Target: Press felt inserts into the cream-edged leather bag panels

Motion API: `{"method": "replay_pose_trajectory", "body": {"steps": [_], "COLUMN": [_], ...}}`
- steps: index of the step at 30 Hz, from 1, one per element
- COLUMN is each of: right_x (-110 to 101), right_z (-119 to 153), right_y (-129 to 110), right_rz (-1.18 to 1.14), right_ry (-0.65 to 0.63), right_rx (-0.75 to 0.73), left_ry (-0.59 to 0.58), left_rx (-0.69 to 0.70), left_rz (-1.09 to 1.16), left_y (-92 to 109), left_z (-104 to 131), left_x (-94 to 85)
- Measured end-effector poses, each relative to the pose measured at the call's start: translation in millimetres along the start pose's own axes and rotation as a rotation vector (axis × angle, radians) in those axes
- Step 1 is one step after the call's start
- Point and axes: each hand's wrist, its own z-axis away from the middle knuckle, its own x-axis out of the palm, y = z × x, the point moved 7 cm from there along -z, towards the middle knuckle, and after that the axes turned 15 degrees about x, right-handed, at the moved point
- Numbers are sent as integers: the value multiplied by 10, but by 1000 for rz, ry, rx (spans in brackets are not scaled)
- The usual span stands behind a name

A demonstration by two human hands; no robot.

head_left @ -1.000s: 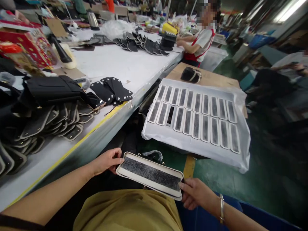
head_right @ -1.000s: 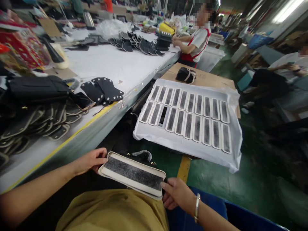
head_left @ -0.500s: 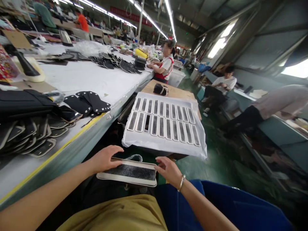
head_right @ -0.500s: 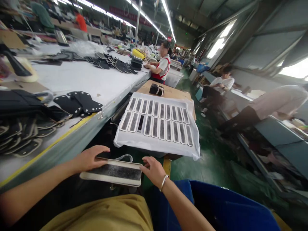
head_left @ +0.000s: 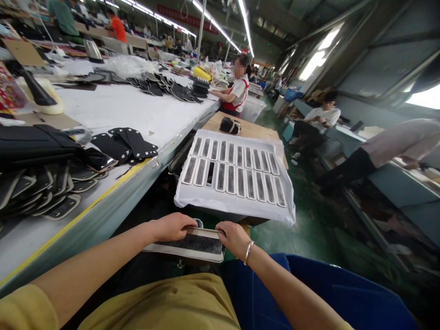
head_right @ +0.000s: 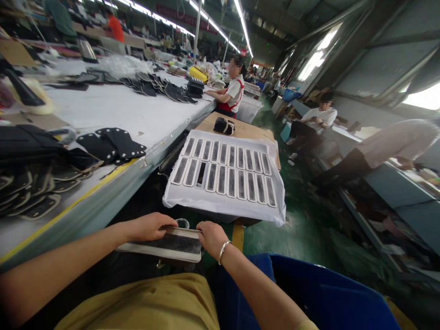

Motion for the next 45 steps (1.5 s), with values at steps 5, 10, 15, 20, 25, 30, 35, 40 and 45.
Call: {"method": "replay_pose_trajectory", "body": {"steps": [5,10,15,20,25,30,35,40,45], "right_x": [29,23,51,70,68,83,116,110,119], "right_z": [28,31,15,8,26,46,86,157,209], "right_y": [19,56,73,80,50,35,11,-43,-61], "right_rz": [26,24,27,53,86,130,209,279,306], "right_ry": [18,13,-11,3,2,-6,-59,-104,-120], "right_rx": [0,-47,-109,-87,-97,-149,-246,-299,-290], "left_ry": [38,1,-81,-142,-162,-164,-171,-196,-203], "left_rx": [89,95,79,54,53,69,122,181,164], "left_rz": [-36,-147,-234,-179,-108,-106,-162,-252,-270], "left_y": [63,21,80,109,128,133,139,215,287], "left_z": [-314,-400,-411,-482,-505,-493,-471,-453,-464], "left_x": [212,304,244,200,170,181,240,286,309]}}
